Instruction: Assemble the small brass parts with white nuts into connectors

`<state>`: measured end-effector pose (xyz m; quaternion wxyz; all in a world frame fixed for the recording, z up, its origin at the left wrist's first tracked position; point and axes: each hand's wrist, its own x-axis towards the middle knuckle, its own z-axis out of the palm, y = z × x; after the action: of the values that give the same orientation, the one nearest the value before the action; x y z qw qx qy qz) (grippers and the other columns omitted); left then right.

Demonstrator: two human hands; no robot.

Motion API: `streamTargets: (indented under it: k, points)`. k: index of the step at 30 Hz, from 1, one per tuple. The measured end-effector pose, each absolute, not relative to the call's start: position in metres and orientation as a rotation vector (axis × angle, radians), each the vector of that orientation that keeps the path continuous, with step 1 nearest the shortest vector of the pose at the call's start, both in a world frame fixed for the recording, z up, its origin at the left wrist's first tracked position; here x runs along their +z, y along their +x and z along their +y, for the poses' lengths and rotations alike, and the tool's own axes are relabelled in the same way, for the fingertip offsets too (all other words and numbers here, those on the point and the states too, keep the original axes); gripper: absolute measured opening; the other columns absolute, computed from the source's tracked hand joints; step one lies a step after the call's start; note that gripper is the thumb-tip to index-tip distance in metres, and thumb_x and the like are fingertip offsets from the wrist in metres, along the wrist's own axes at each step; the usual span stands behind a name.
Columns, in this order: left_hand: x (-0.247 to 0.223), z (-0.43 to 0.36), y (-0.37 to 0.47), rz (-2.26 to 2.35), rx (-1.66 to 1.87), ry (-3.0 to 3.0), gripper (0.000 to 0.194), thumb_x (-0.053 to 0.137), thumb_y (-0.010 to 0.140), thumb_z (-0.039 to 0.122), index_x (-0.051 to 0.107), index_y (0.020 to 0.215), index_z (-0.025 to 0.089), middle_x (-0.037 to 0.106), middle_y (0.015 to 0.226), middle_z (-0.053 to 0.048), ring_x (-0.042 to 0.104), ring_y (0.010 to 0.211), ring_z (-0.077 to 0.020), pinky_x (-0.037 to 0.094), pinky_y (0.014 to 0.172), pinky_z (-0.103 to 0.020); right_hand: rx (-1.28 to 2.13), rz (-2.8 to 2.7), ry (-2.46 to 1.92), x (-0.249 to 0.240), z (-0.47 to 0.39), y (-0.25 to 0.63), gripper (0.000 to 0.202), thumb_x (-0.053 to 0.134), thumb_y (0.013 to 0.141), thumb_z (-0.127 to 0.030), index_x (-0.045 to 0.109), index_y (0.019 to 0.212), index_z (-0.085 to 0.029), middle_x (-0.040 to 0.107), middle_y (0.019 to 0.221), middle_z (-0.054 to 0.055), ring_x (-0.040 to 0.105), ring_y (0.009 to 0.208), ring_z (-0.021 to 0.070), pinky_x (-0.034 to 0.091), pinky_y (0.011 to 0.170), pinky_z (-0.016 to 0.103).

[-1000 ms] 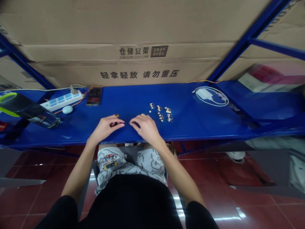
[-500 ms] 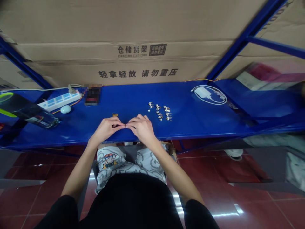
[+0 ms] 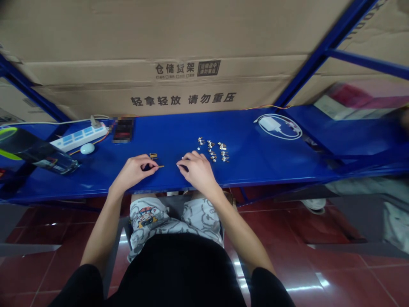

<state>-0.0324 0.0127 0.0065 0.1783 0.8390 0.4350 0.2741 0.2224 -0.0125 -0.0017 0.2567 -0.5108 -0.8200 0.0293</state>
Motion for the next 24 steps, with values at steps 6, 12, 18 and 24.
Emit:
streamTargets:
  k: [6,12,18,24]
  points:
    - [0.006,0.019,-0.047,1.373,0.877,2.414,0.008,0.067,0.090,0.024,0.076,0.090,0.023,0.070,0.087,-0.002,0.061,0.073,-0.0150,0.049,0.071,-0.028,-0.004,-2.025,-1.494,0.017,-0.009,0.261,0.026,0.053,0.096,-0.023,0.077,0.107,-0.025,0.074,0.100,0.006,0.063,0.098,0.0245,0.049,0.082,0.038]
    - [0.002,0.022,-0.045,1.395,0.923,2.417,0.008,0.069,0.091,0.024,0.076,0.092,0.022,0.070,0.085,-0.001,0.060,0.070,-0.0143,0.048,0.069,-0.028,0.061,-2.020,-1.837,0.028,-0.010,0.329,0.014,0.067,0.087,-0.027,0.078,0.095,-0.032,0.074,0.090,0.000,0.065,0.076,0.0185,0.041,0.059,0.030]
    - [-0.003,0.025,-0.046,1.421,0.956,2.384,0.009,0.070,0.091,0.025,0.076,0.096,0.021,0.069,0.084,-0.001,0.056,0.064,-0.0122,0.045,0.062,-0.027,0.172,-2.140,-1.797,0.023,-0.010,0.341,0.014,0.069,0.088,-0.030,0.078,0.098,-0.032,0.074,0.094,0.001,0.067,0.082,0.0191,0.045,0.064,0.029]
    - [-0.004,0.024,-0.045,1.403,1.011,2.365,0.010,0.072,0.091,0.028,0.077,0.097,0.021,0.067,0.081,-0.001,0.052,0.061,-0.0112,0.043,0.061,-0.026,0.272,-2.169,-1.687,0.017,-0.007,0.340,0.012,0.066,0.090,-0.033,0.078,0.089,-0.029,0.076,0.100,0.002,0.069,0.089,0.0222,0.050,0.074,0.034]
